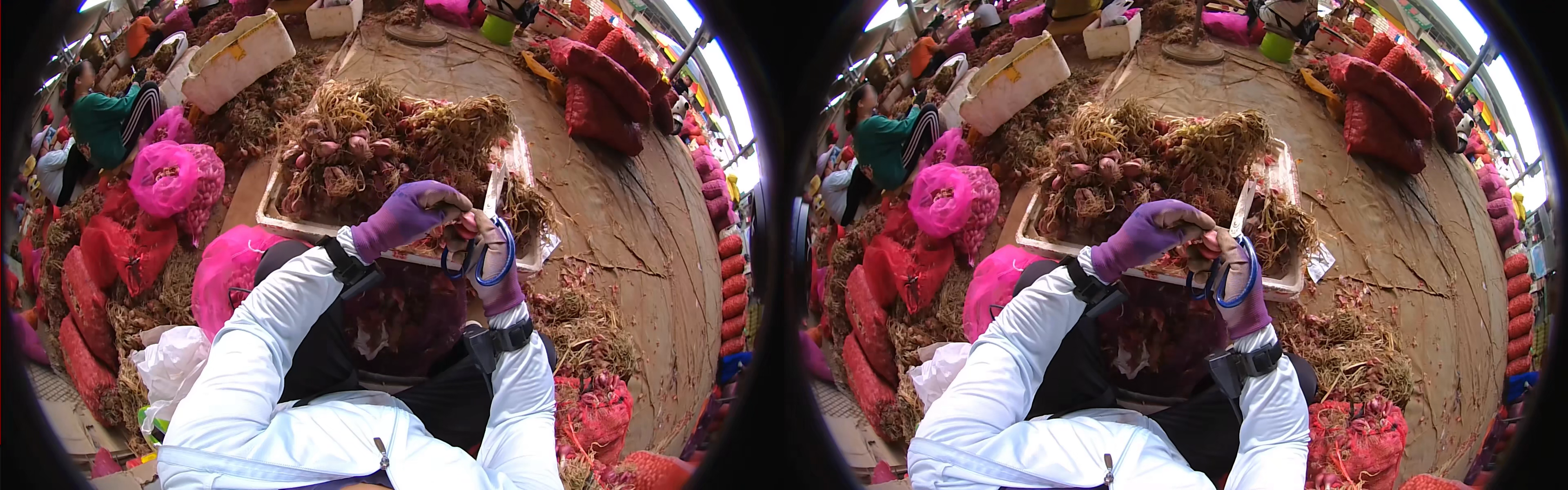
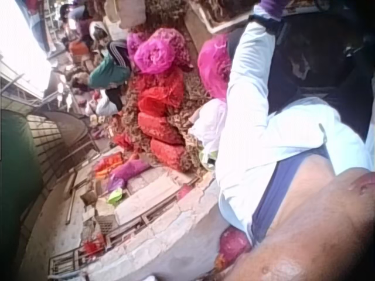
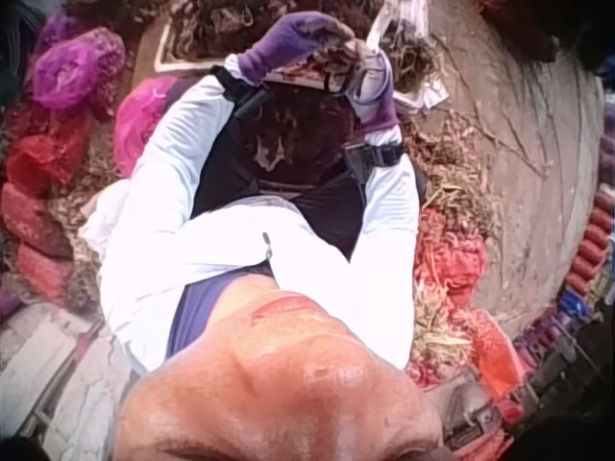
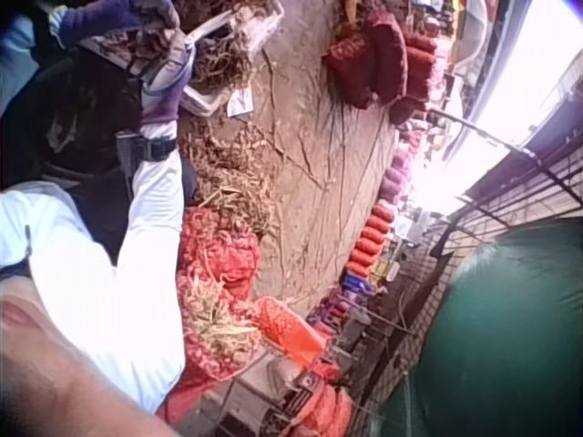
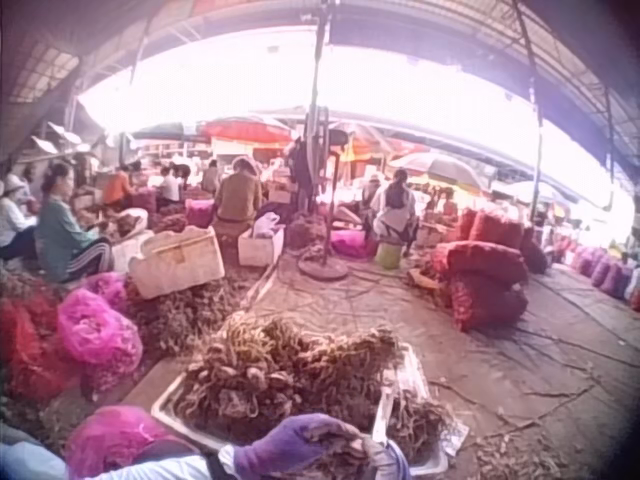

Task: The person picks up shallots from a tray, uses shears to cut off the roots and stems, and drops the trimmed bulbs into a pink mesh bag.

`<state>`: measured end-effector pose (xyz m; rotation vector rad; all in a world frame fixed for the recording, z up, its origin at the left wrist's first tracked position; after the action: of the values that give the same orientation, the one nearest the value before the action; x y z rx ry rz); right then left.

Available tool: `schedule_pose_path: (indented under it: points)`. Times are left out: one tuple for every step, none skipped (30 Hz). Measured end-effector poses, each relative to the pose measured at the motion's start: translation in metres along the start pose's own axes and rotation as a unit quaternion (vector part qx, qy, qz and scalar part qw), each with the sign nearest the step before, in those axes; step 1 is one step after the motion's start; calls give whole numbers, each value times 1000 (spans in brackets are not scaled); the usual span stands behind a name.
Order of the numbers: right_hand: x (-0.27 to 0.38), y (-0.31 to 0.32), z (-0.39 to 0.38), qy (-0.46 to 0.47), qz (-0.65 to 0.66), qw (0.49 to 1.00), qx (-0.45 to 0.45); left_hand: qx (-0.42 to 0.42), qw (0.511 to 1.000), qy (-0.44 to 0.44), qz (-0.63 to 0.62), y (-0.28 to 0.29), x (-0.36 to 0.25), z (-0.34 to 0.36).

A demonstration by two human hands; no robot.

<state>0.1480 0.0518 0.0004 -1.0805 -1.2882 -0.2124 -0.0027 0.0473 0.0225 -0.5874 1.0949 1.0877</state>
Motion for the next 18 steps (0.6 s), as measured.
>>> schedule_pose_path:
  points:
    - [-2,0,1,-11,5,1000,11,-1,1000,1,0,-1,3,0]
    - [-3,-1,1,-11,6,1000,12,-12,1000,5,13,0,9,0]
    - [-1,-2,1,-14,-2,1000,-13,-23,999,8,27,1,10,1]
    - [0,-4,0,-16,-9,999,-37,-24,999,8,27,1,10,0]
    - [1,-6,1,-16,-9,999,-37,-30,998,53,26,2,14,-1]
    - [5,-7,1,15,-36,997,-66,-35,994,98,25,3,16,-2]
    - [10,-5,0,47,-63,992,-96,-34,994,98,25,4,15,-2]
    - [11,-5,1,67,-37,996,-56,-44,989,132,41,7,17,-3]
    - [12,-5,0,67,-37,996,-55,-55,983,166,57,9,19,-5]
    - [12,-6,-1,66,-57,996,-36,-55,983,166,57,9,20,-5]
    - [13,-8,-1,66,-78,995,-16,-53,983,162,74,8,20,-5]
    - [12,-5,0,71,-76,995,-12,-50,982,158,90,7,18,-4]
    - [13,-5,-1,71,-76,994,-13,-50,982,157,90,6,17,-4]
    - [14,-4,-1,67,-67,995,-13,-61,979,192,-37,5,21,-6]
    - [13,-5,-1,61,-56,996,-10,-74,958,224,-161,4,24,-9]
    - [13,-5,-1,62,-56,997,-8,-76,958,224,-159,5,25,-11]
    - [11,-5,-1,52,-24,998,-5,-81,956,210,-189,5,29,-14]
    - [9,-3,-1,43,7,999,-6,-83,952,194,-221,4,27,-13]
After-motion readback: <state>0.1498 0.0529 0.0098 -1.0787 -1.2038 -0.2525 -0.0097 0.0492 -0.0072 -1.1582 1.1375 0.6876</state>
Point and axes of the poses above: each hand's wrist, its own z-axis towards the middle knuckle, its own y-axis out of the back of the hand, x = y × z, the point moved 5 cm from there along z, towards the middle knuckle, and after that the axes turned 13 degrees about x, right-handed, at the moved point
